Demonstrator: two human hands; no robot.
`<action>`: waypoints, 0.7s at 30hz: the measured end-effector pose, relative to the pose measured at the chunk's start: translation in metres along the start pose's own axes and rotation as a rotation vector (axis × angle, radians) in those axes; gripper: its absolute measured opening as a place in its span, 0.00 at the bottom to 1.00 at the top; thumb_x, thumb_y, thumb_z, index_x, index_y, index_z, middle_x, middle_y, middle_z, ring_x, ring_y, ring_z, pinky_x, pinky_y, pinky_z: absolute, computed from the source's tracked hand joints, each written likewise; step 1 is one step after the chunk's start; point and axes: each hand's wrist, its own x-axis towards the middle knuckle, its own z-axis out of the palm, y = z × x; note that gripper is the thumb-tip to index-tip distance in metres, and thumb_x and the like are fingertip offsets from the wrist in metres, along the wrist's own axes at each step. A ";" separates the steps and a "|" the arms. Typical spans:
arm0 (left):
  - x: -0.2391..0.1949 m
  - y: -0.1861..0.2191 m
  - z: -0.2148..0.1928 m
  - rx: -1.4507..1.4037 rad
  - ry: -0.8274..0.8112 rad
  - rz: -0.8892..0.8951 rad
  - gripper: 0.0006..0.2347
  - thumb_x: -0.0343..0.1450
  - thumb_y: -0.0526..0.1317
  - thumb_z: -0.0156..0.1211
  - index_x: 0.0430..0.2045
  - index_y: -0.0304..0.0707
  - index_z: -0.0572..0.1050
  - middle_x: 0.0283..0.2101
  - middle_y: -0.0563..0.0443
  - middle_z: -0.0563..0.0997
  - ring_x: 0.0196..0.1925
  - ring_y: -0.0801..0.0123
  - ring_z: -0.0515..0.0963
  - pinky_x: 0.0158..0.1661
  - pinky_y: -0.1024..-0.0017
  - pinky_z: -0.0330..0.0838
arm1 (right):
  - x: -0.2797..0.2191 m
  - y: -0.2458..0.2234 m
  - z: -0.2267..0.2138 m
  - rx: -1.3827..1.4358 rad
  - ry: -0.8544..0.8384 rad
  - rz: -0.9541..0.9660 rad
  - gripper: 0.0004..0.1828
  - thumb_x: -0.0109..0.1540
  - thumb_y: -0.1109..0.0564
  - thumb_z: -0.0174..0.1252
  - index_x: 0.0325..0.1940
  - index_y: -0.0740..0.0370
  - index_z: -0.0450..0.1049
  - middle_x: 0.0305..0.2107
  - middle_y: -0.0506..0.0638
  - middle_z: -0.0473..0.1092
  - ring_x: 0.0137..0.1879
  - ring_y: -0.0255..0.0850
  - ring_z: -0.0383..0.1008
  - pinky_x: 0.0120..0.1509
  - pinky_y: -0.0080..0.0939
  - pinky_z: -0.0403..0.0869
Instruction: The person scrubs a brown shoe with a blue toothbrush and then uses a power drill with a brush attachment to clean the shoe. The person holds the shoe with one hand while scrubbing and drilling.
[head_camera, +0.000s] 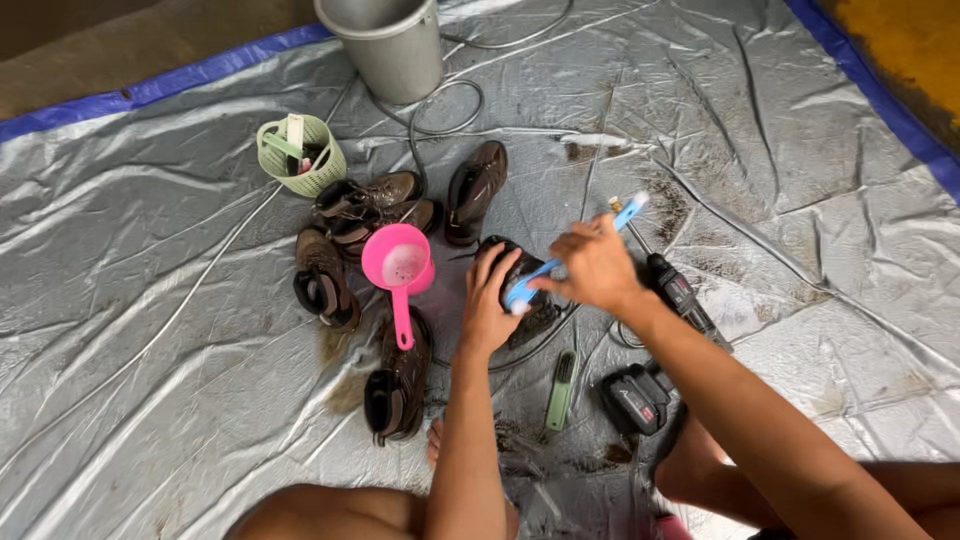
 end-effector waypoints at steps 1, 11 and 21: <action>0.000 -0.003 0.000 0.001 -0.010 -0.015 0.43 0.60 0.31 0.81 0.75 0.51 0.68 0.77 0.45 0.62 0.79 0.34 0.59 0.72 0.37 0.61 | 0.001 -0.002 -0.008 0.013 -0.013 0.004 0.31 0.58 0.20 0.67 0.34 0.48 0.84 0.27 0.43 0.81 0.42 0.39 0.75 0.62 0.49 0.60; -0.005 -0.002 0.001 -0.008 -0.035 -0.052 0.43 0.63 0.32 0.81 0.77 0.59 0.66 0.80 0.51 0.58 0.80 0.38 0.57 0.71 0.38 0.64 | -0.003 -0.002 0.004 -0.088 0.203 -0.082 0.27 0.54 0.27 0.73 0.29 0.51 0.79 0.25 0.45 0.76 0.40 0.42 0.73 0.58 0.54 0.62; -0.005 -0.005 -0.004 -0.015 -0.059 -0.065 0.41 0.66 0.35 0.79 0.77 0.58 0.65 0.79 0.48 0.58 0.79 0.37 0.57 0.70 0.36 0.63 | -0.002 0.013 -0.001 -0.109 0.191 -0.131 0.28 0.54 0.26 0.72 0.29 0.51 0.80 0.26 0.44 0.78 0.40 0.42 0.73 0.57 0.53 0.65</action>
